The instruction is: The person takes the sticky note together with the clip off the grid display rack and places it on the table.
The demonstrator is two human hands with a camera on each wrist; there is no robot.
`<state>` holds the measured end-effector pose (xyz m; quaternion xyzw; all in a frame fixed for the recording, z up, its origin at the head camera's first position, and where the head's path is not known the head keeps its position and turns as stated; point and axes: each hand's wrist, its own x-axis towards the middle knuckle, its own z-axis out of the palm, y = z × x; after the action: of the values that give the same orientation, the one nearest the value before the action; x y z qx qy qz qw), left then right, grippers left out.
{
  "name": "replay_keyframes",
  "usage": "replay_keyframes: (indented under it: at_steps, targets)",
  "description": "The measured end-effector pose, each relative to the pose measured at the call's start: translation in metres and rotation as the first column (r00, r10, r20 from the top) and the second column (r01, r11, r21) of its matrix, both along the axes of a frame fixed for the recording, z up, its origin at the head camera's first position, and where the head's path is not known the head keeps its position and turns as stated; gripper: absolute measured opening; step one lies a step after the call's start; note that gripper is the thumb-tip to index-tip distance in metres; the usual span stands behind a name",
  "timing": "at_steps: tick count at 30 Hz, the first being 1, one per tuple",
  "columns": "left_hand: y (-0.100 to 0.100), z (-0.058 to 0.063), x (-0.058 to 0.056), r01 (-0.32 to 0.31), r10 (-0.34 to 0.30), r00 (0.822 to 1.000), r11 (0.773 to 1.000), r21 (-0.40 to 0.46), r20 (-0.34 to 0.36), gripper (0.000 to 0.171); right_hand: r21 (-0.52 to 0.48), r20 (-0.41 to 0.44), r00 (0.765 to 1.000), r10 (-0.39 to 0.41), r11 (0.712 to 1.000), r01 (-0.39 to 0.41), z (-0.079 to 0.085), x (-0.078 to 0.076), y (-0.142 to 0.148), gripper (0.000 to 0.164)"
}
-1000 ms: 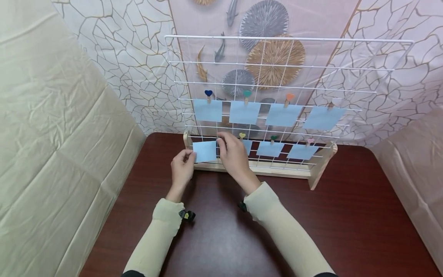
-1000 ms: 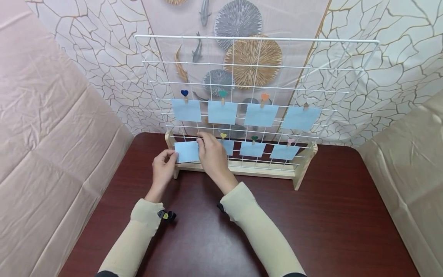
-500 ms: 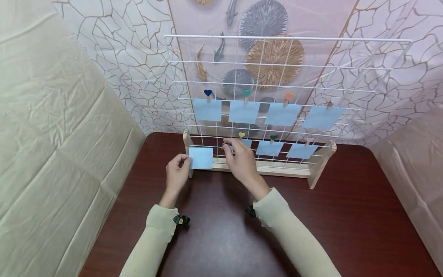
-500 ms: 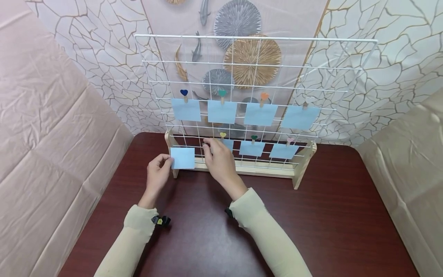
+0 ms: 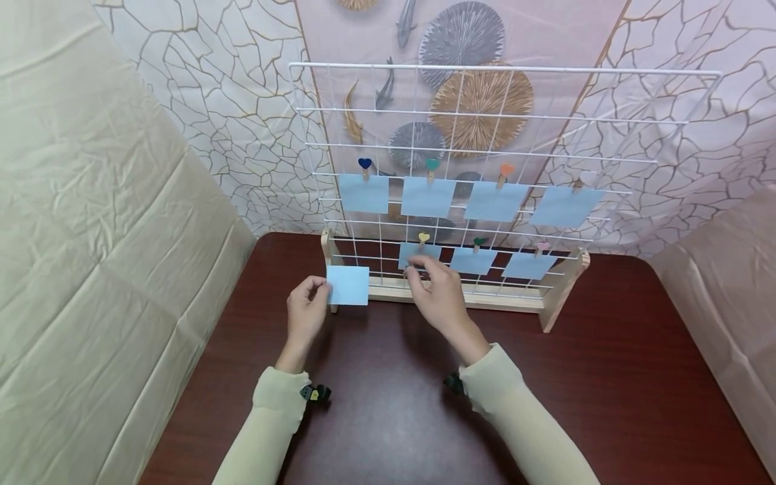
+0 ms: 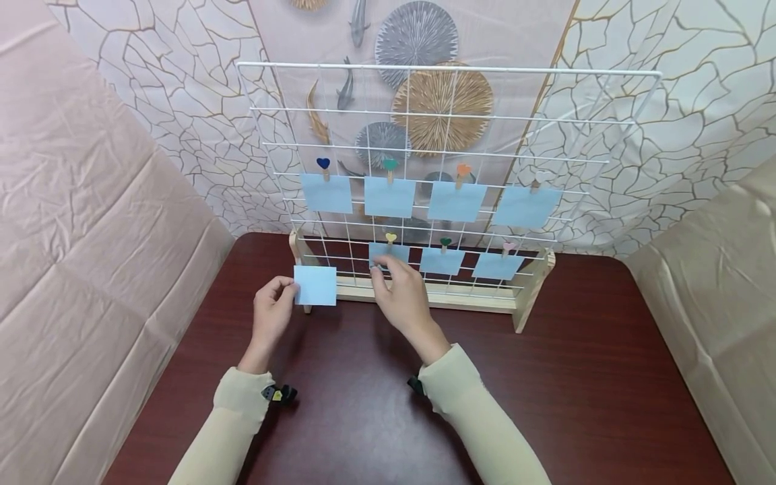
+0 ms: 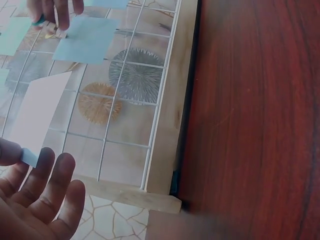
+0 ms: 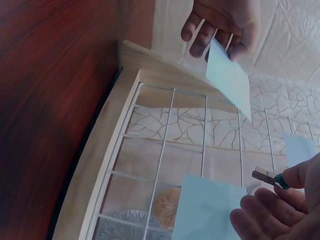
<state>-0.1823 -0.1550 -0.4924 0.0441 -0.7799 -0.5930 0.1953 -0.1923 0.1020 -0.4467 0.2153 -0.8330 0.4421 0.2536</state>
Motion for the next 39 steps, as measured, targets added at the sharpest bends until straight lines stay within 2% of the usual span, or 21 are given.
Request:
replay_keyframes:
  at_steps: [7, 16, 27, 39]
  targets:
    - [-0.003, -0.005, 0.006, -0.008, 0.008, 1.000, 1.000, 0.004, 0.000, 0.011, -0.006, 0.003, 1.000, -0.028, 1.000, 0.028, -0.008, 0.007, 0.018, 0.019]
    - [-0.005, -0.011, 0.015, -0.003, 0.004, 1.000, 1.000, -0.019, 0.027, 0.012, -0.001, 0.096, 0.994, -0.048, 0.999, 0.048, -0.016, 0.020, 0.041, 0.018]
    - [-0.011, -0.016, 0.020, -0.028, 0.029, 0.998, 0.999, -0.019, 0.056, 0.013, 0.016, 0.090, 0.989, -0.121, 0.993, 0.120, -0.035, 0.028, 0.067, 0.015]
    - [-0.015, -0.029, 0.025, -0.051, 0.052, 0.996, 0.999, -0.017, 0.075, 0.012, 0.018, 0.115, 0.980, -0.160, 0.987, 0.159, -0.049, 0.038, 0.084, 0.013]
